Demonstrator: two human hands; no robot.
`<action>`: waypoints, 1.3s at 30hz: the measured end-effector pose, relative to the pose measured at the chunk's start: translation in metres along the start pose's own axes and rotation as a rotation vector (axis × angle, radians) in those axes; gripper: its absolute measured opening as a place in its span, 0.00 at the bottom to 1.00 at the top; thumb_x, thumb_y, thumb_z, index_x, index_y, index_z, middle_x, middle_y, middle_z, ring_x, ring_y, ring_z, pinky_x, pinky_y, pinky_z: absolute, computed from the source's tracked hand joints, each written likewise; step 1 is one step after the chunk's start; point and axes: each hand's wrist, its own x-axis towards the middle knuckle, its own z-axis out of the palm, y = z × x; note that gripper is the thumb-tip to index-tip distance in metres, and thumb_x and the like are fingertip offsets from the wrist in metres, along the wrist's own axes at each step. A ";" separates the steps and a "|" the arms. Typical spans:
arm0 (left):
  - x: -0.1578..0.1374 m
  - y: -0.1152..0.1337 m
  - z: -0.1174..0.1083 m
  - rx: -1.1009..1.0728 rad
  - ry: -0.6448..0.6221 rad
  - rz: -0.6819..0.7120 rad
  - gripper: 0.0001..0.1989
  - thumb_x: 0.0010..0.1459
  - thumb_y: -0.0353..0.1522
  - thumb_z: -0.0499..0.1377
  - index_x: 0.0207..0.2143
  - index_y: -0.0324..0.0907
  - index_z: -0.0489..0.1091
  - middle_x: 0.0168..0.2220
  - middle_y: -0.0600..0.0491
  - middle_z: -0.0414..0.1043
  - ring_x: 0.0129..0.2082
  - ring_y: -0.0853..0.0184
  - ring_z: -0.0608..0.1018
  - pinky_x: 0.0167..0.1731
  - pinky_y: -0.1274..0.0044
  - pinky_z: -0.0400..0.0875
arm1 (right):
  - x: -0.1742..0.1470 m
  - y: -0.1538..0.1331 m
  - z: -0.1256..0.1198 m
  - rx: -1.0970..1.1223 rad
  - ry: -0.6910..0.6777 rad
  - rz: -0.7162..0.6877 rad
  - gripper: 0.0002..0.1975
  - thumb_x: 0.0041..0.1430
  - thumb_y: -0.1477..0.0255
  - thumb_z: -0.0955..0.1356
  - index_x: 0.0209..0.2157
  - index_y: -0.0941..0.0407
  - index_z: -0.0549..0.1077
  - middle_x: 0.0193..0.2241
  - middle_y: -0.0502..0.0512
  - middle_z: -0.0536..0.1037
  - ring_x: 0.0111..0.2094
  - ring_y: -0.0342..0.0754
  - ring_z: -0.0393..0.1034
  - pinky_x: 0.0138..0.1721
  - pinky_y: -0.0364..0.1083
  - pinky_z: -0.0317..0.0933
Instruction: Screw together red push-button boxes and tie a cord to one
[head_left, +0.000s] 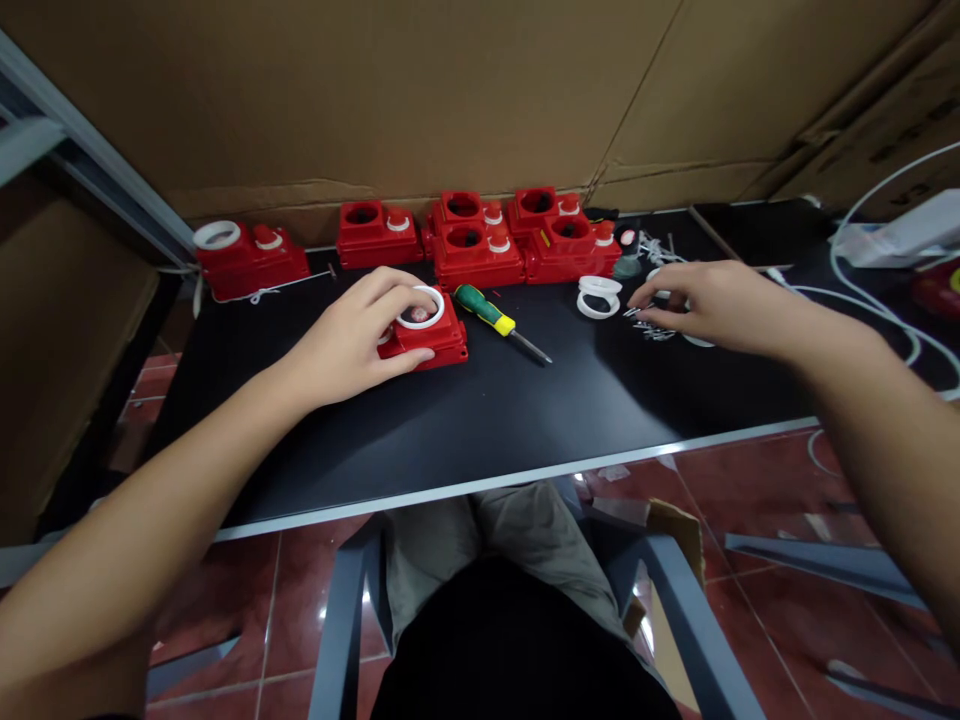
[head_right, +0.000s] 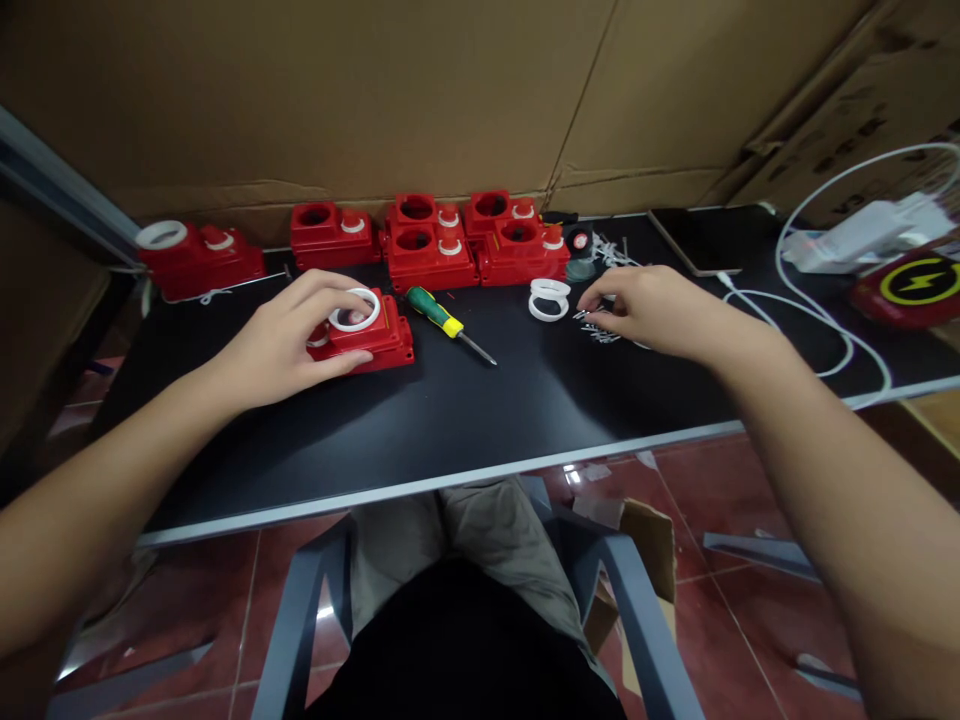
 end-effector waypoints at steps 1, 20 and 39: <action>0.000 0.000 0.000 0.001 -0.004 -0.006 0.20 0.76 0.41 0.68 0.65 0.47 0.78 0.69 0.41 0.78 0.66 0.46 0.82 0.70 0.55 0.80 | 0.001 0.000 0.000 -0.002 0.000 -0.006 0.08 0.73 0.73 0.75 0.49 0.55 0.89 0.47 0.67 0.90 0.38 0.50 0.76 0.52 0.53 0.67; 0.003 -0.010 0.003 -0.126 0.024 -0.073 0.34 0.67 0.45 0.77 0.71 0.46 0.77 0.69 0.42 0.82 0.65 0.46 0.84 0.72 0.58 0.78 | 0.030 0.010 0.016 -0.087 0.048 -0.096 0.04 0.67 0.70 0.72 0.40 0.53 0.83 0.46 0.61 0.89 0.46 0.55 0.80 0.57 0.54 0.73; 0.007 -0.003 -0.003 -0.090 -0.064 -0.179 0.40 0.63 0.47 0.76 0.73 0.46 0.74 0.72 0.41 0.82 0.68 0.45 0.86 0.71 0.58 0.79 | -0.008 -0.033 -0.041 0.046 0.165 0.253 0.02 0.68 0.78 0.75 0.40 0.56 0.82 0.34 0.58 0.85 0.33 0.46 0.72 0.44 0.50 0.64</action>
